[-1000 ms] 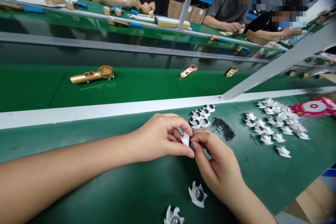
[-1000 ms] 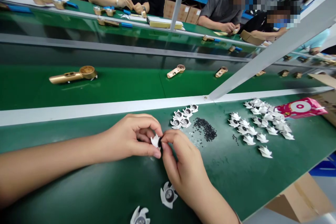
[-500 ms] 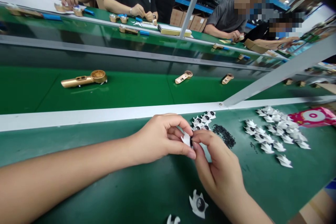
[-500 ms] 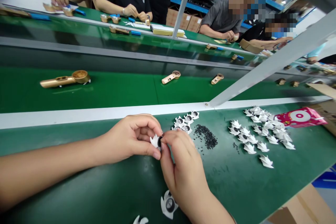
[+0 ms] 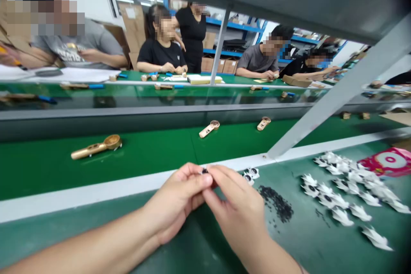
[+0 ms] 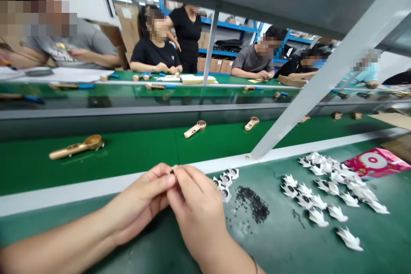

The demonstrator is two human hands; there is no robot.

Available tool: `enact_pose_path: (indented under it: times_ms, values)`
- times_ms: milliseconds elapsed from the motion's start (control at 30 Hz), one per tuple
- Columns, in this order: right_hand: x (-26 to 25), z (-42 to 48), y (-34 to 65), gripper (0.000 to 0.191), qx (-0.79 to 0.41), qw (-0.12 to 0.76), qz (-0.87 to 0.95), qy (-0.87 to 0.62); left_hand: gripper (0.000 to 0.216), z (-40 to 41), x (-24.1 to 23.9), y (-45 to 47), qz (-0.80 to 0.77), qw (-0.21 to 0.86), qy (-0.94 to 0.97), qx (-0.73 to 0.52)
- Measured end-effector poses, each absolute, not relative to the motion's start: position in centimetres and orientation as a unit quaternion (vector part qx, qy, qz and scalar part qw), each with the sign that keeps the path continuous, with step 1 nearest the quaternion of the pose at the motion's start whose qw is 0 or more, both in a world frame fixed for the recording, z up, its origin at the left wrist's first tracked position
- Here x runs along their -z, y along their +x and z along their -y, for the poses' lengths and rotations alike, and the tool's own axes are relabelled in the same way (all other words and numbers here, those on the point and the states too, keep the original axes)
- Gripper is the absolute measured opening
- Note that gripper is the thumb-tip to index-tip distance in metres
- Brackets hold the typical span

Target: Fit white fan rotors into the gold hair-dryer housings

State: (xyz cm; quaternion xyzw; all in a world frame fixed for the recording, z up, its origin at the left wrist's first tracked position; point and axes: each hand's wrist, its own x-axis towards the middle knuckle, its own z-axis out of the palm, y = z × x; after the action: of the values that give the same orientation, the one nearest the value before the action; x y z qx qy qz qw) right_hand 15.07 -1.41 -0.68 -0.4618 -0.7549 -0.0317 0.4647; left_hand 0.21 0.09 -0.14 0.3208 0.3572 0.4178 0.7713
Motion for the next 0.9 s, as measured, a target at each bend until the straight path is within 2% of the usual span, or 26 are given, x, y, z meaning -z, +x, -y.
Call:
enact_pose_path:
  times_ms: [67,167,267,367,500,633,733,900]
  values:
    - [0.7,1.4,16.0,0.024,0.033,0.497,0.738,-0.456,0.039,-1.2,0.4,0.6,-0.374,0.691,0.487,-0.381]
    - [0.5,0.8,18.2,0.023,-0.014,0.544,0.690,-0.476,0.043,-6.1,0.7,2.0,-0.412,0.501,0.674,-0.354]
    - [0.6,-0.4,20.1,0.020,-0.157,0.584,0.614,-0.507,0.043,-13.3,0.9,3.9,-0.493,0.370,0.711,-0.339]
    - [0.7,-1.4,20.8,0.026,-0.332,0.618,0.510,-0.498,0.041,-18.5,1.2,5.3,-0.564,0.296,0.719,-0.278]
    - [0.2,-1.6,20.4,0.036,-0.492,0.644,0.371,-0.454,0.034,-18.6,1.6,4.6,-0.564,0.282,0.744,-0.219]
    - [-0.3,-0.8,19.7,0.037,-0.540,0.626,0.368,-0.426,0.030,-12.0,1.9,1.9,-0.525,0.321,0.758,-0.216]
    - [0.1,0.0,19.1,0.031,-0.503,0.621,0.421,-0.430,0.038,-5.9,1.8,0.5,-0.503,0.353,0.757,-0.222]
    - [0.8,1.0,18.7,0.025,-0.343,0.604,0.568,-0.442,0.018,-1.1,0.3,0.1,-0.467,0.340,0.780,-0.242]
